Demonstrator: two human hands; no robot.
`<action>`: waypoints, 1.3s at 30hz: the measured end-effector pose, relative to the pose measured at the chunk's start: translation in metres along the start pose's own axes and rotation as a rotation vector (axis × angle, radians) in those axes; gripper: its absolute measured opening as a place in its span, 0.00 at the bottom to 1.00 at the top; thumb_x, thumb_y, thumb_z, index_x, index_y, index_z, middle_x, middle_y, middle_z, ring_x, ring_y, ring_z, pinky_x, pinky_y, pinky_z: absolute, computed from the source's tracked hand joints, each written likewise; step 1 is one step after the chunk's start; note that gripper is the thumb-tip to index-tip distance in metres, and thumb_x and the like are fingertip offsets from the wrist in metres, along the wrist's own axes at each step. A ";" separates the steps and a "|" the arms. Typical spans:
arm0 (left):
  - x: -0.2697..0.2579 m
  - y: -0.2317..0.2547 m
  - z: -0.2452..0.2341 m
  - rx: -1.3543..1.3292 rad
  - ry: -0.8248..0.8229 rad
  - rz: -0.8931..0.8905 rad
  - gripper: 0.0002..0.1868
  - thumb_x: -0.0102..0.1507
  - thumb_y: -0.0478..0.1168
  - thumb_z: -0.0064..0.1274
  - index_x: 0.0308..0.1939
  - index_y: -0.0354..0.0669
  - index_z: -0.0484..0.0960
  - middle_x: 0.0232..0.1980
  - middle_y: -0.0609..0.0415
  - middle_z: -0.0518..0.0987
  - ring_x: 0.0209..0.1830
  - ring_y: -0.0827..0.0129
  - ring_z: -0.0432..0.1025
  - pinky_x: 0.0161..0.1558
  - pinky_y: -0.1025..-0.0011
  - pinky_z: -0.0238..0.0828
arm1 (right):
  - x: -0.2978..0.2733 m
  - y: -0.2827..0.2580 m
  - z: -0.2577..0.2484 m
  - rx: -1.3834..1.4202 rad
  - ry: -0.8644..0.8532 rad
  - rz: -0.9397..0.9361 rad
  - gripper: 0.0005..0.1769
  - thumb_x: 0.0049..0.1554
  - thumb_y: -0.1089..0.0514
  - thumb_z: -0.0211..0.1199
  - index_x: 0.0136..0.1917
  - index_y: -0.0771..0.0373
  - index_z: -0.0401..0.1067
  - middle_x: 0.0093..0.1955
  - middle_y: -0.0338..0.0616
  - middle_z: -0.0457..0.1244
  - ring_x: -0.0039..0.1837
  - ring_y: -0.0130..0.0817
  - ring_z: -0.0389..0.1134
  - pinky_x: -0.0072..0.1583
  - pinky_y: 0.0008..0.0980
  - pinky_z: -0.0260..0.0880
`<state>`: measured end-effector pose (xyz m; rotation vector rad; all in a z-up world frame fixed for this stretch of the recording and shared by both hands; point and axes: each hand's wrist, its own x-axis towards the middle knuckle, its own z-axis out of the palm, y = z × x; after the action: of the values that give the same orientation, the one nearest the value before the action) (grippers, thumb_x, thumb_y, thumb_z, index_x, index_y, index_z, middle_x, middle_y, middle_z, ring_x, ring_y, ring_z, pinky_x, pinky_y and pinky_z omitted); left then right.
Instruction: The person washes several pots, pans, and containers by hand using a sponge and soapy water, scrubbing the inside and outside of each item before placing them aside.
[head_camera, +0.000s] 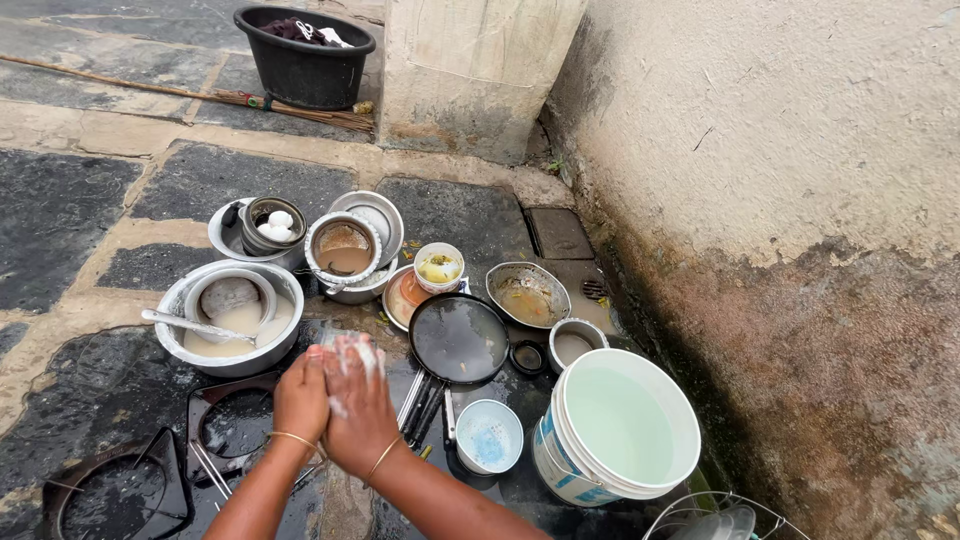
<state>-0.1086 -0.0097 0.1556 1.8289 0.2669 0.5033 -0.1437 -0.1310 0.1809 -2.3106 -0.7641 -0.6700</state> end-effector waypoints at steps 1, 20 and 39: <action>0.013 -0.014 -0.002 0.005 -0.005 0.001 0.23 0.71 0.52 0.37 0.46 0.36 0.80 0.42 0.35 0.82 0.39 0.39 0.78 0.43 0.53 0.71 | -0.012 -0.015 -0.001 -0.109 -0.121 -0.122 0.45 0.51 0.56 0.64 0.76 0.76 0.52 0.78 0.68 0.46 0.78 0.75 0.43 0.72 0.69 0.45; 0.017 0.017 -0.033 -0.682 -0.222 -0.497 0.58 0.57 0.86 0.18 0.63 0.44 0.76 0.51 0.52 0.84 0.50 0.62 0.77 0.55 0.65 0.72 | -0.014 -0.030 -0.004 -0.302 -0.021 -0.421 0.28 0.52 0.48 0.66 0.64 0.57 0.65 0.79 0.51 0.53 0.82 0.62 0.48 0.77 0.73 0.36; 0.026 -0.004 0.005 -0.611 0.350 0.172 0.22 0.81 0.52 0.49 0.54 0.31 0.73 0.43 0.51 0.71 0.43 0.73 0.62 0.53 0.67 0.63 | 0.045 0.114 0.028 1.867 0.026 1.005 0.30 0.66 0.30 0.41 0.59 0.56 0.68 0.50 0.48 0.70 0.51 0.43 0.73 0.51 0.45 0.74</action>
<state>-0.0829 -0.0018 0.1558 1.1681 0.1652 0.9166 -0.0299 -0.1703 0.1453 -0.6341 0.0585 0.4392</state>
